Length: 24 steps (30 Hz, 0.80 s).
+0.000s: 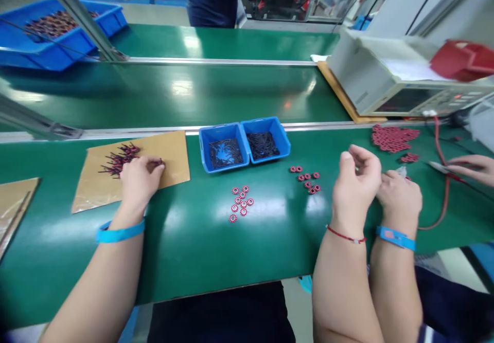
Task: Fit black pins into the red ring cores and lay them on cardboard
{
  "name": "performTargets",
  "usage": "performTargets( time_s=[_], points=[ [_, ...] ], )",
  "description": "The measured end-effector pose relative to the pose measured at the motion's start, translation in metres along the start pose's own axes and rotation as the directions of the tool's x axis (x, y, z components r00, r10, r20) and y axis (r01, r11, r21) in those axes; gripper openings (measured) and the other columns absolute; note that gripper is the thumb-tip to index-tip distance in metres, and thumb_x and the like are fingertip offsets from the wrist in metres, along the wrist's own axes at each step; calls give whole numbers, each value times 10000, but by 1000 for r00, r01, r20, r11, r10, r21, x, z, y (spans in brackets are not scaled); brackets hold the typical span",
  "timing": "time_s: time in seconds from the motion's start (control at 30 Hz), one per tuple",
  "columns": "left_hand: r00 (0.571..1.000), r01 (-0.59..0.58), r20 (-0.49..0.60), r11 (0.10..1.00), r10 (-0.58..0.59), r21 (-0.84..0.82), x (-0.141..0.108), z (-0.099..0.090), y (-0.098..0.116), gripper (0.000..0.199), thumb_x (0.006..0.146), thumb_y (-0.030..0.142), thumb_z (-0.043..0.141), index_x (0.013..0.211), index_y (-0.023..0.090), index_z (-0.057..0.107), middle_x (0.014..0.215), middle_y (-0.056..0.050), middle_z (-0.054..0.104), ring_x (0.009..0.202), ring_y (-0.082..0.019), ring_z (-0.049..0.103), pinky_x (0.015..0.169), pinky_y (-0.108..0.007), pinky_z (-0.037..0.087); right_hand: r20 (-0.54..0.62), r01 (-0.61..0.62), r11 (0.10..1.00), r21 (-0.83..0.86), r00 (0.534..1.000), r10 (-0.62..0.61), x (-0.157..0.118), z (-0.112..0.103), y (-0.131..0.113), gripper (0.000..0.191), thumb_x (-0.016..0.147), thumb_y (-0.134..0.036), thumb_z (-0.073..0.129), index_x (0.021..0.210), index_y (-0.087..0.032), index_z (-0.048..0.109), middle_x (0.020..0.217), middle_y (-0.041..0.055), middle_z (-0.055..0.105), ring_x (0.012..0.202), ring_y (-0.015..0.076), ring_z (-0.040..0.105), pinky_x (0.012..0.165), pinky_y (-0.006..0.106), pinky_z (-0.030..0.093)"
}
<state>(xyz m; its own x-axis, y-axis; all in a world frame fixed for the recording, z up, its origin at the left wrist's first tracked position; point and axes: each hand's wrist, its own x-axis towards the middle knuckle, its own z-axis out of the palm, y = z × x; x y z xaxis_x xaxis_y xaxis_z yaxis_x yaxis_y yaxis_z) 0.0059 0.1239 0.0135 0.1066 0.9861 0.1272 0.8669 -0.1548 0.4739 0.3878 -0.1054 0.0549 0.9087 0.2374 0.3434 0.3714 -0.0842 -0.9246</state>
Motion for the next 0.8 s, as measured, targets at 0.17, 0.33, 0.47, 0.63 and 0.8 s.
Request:
performTargets(
  time_s=[0.17,0.33,0.47,0.63,0.8],
  points=[
    [984,-4,-176,987,33,160,-10,-11,14,535,823,289,659,1303,89,532,1236,-256,564,1242,-463,477,998,-660,396,79,-249,967,56,966,245,4,-5,58,327,912,-516,480,904,-210,596,1075,160,695,1073,268,658,1007,502,469],
    [891,-396,157,897,427,-195,-57,0,62,340,909,332,542,1192,144,550,987,-119,637,929,-288,636,880,-502,528,440,-335,930,153,866,239,2,23,69,563,892,-709,439,990,-196,648,1102,146,743,1131,247,689,1052,443,484],
    [676,-522,380,774,631,-357,-103,27,87,583,858,385,652,1348,137,455,1319,-199,579,1239,-353,543,1053,-558,441,658,-373,915,154,730,187,-11,36,56,675,858,-793,418,1032,-196,681,1101,153,764,1129,278,699,1076,502,469],
    [613,-449,425,736,666,-507,-117,41,90,793,888,462,608,1510,135,241,1541,-248,387,1434,-365,380,1163,-592,324,780,-354,921,165,618,99,-71,44,31,735,875,-809,342,1177,-215,652,1286,142,702,1275,257,616,1132,491,420],
    [534,-475,458,701,710,-532,-107,29,86,1017,813,593,657,1568,135,151,1630,-261,230,1509,-397,239,1202,-601,246,763,-271,946,180,646,40,-115,31,18,681,969,-682,197,1393,-236,490,1512,125,518,1422,220,465,1181,488,363]
  ],
)
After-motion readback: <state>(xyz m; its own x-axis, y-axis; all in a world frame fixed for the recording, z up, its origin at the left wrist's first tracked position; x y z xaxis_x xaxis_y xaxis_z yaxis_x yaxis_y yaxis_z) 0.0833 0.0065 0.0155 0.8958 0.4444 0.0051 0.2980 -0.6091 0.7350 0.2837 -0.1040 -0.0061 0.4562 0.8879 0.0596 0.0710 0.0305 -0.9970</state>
